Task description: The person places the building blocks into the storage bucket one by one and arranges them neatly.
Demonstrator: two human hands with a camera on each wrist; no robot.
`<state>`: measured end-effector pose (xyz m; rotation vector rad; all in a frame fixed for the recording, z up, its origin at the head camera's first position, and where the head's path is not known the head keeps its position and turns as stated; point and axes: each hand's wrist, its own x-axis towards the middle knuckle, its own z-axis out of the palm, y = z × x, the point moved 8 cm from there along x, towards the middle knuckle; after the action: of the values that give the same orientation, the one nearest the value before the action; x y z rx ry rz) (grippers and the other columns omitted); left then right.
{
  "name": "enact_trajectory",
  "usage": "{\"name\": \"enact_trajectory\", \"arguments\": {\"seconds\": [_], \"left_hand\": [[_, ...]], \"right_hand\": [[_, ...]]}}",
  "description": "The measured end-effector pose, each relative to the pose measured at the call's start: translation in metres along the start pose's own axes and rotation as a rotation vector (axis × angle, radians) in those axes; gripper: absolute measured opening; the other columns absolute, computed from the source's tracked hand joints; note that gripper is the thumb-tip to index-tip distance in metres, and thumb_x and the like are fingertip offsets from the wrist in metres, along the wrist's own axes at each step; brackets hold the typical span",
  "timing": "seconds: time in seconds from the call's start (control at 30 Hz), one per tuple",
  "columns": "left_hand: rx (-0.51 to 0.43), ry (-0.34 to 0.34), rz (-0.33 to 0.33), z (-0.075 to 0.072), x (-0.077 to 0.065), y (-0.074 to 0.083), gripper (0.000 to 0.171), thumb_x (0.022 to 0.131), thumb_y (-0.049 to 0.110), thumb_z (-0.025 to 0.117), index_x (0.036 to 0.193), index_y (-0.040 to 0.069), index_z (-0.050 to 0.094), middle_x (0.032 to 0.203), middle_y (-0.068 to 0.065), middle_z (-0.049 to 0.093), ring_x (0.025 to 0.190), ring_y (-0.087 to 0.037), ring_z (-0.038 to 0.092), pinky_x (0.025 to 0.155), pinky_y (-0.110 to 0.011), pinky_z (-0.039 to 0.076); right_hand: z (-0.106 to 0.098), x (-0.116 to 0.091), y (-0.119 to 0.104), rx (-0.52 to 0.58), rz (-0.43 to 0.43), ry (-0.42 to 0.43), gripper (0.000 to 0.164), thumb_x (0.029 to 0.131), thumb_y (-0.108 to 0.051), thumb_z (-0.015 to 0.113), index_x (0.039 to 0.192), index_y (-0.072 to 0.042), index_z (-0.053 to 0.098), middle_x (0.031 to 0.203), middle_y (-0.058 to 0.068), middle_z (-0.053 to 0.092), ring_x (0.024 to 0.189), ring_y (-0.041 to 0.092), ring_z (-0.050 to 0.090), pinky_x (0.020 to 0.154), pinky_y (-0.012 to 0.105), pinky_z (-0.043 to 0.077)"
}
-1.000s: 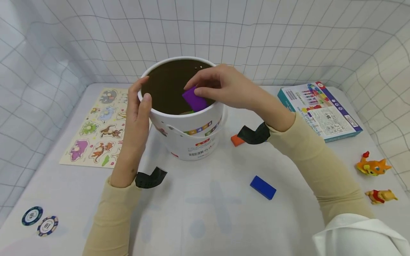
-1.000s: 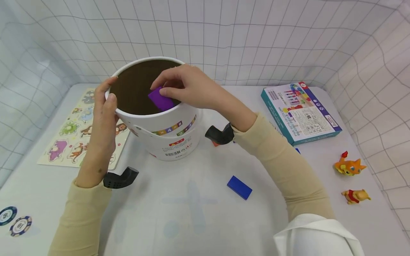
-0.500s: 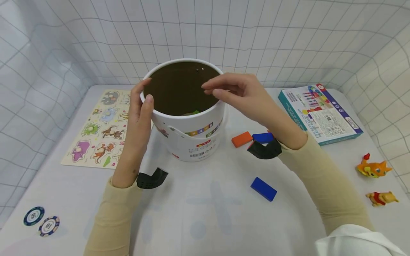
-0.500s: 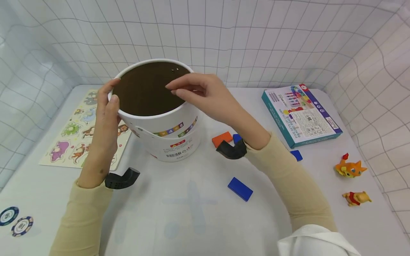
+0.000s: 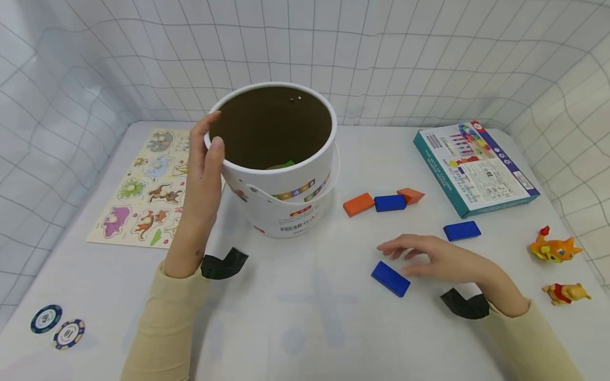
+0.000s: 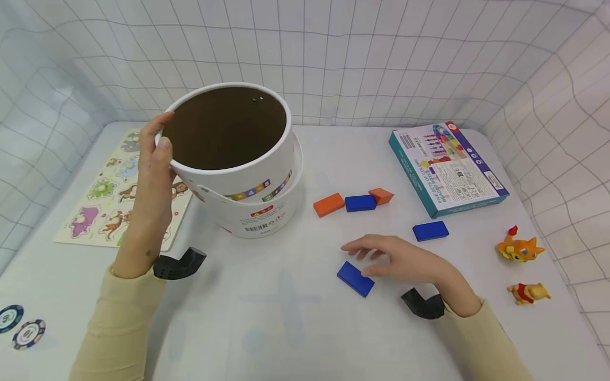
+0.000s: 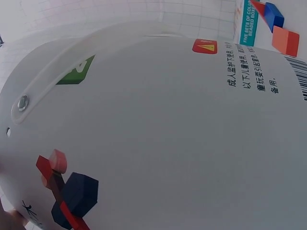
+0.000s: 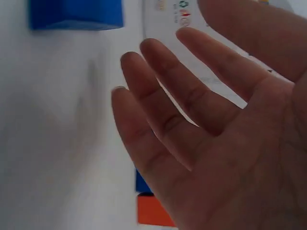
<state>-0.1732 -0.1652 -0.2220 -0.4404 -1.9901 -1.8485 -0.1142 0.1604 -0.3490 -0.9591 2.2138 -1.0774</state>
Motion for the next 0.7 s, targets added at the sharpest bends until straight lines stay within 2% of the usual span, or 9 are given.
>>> {"name": "enact_trajectory", "arguments": {"seconds": [0.1,0.23,0.37,0.47,0.6,0.7], "left_hand": [[-0.009,0.003,0.006,-0.001,-0.001,0.0,0.046,0.09,0.024,0.036,0.135,0.014,0.031,0.138,-0.005,0.028,0.127,-0.019,0.02,0.101,-0.036,0.019],[-0.018,0.006,0.008,-0.002,-0.001,0.0,0.046,0.09,0.023,0.036,0.135,0.014,0.031,0.138,-0.005,0.028,0.127,-0.019,0.02,0.102,-0.039,0.018],[-0.025,0.01,0.013,-0.002,0.0,0.0,0.046,0.09,0.021,0.035,0.134,0.013,0.031,0.137,-0.005,0.028,0.126,-0.02,0.02,0.102,-0.04,0.018],[-0.026,0.009,0.013,-0.002,0.0,0.001,0.046,0.09,0.021,0.035,0.134,0.013,0.031,0.137,-0.006,0.029,0.126,-0.02,0.021,0.102,-0.04,0.019],[-0.037,0.0,0.009,0.0,0.0,0.0,0.046,0.09,0.021,0.036,0.134,0.013,0.031,0.137,-0.007,0.029,0.126,-0.021,0.022,0.101,-0.037,0.02],[-0.041,-0.001,0.011,0.001,0.0,0.0,0.046,0.09,0.022,0.036,0.134,0.013,0.031,0.137,-0.007,0.029,0.126,-0.022,0.022,0.1,-0.035,0.021]], "right_hand": [[0.014,-0.009,0.016,-0.031,0.048,-0.033,0.054,0.082,-0.026,0.062,0.131,-0.017,0.042,0.108,-0.003,0.051,0.094,0.012,0.048,0.077,0.025,0.044],[0.022,-0.009,0.024,-0.078,0.081,-0.033,0.064,0.078,-0.029,0.066,0.134,-0.023,0.037,0.1,-0.006,0.046,0.089,0.01,0.044,0.071,0.023,0.043],[0.026,-0.005,0.023,-0.148,0.082,-0.058,0.066,0.076,-0.032,0.067,0.135,-0.027,0.036,0.099,-0.011,0.045,0.09,0.008,0.044,0.071,0.021,0.042],[0.028,-0.002,0.021,-0.159,0.078,-0.07,0.063,0.076,-0.035,0.066,0.132,-0.028,0.039,0.098,-0.011,0.045,0.09,0.008,0.044,0.072,0.022,0.042],[0.028,-0.001,0.019,-0.143,0.088,-0.028,0.058,0.075,-0.037,0.067,0.127,-0.028,0.042,0.099,-0.01,0.045,0.091,0.009,0.044,0.073,0.022,0.042],[0.028,-0.003,0.019,-0.145,0.086,0.031,0.058,0.074,-0.036,0.069,0.125,-0.026,0.043,0.106,-0.01,0.045,0.095,0.008,0.044,0.08,0.022,0.042]]}}
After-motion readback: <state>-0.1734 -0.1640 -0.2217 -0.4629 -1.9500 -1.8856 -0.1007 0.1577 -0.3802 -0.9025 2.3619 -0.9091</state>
